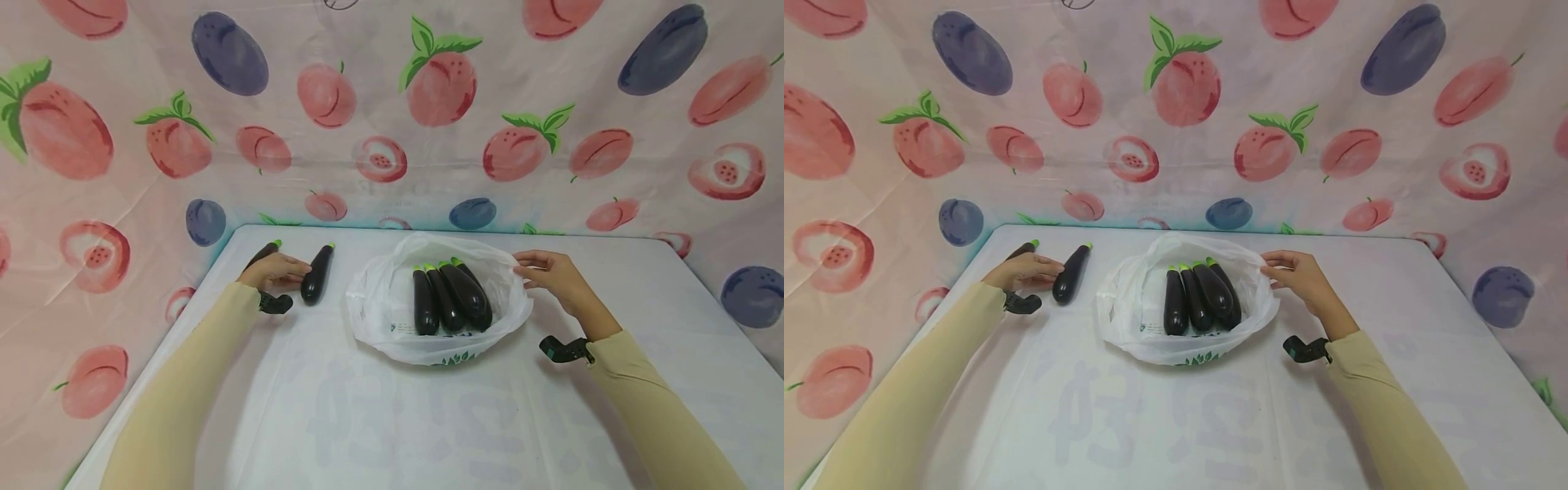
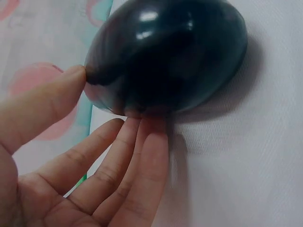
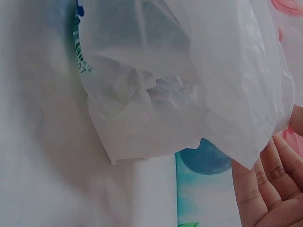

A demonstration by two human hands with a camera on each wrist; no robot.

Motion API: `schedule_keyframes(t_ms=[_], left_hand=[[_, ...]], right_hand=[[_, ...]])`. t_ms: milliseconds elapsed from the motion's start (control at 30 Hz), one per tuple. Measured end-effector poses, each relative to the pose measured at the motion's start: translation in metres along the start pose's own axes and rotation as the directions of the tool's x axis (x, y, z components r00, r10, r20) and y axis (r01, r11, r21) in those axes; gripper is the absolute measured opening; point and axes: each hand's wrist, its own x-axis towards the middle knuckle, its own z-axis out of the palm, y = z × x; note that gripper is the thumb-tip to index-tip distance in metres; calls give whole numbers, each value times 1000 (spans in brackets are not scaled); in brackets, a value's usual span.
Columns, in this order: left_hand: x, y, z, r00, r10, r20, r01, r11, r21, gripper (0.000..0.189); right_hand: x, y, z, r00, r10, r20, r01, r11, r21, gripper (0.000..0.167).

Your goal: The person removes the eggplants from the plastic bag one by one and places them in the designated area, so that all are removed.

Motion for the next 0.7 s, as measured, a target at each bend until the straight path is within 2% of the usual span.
schedule_keyframes(t_ms=[200,300,500,700], left_hand=[[1,1,-1,1000,-11,8,11,1000,2,51],[2,0,-1,1000,-16,-7,16,999,47,51],[4,0,-1,999,-29,-42,33,996,82,51],[0,2,0,999,-39,-28,42,991,129,56]], right_hand=[[0,1,0,1000,-13,0,13,1000,6,51],[0,1,0,1000,-19,0,19,1000,8,50],[0,1,0,1000,-18,0,18,1000,-2,49],[1,1,0,1000,-18,0,18,1000,-1,51]])
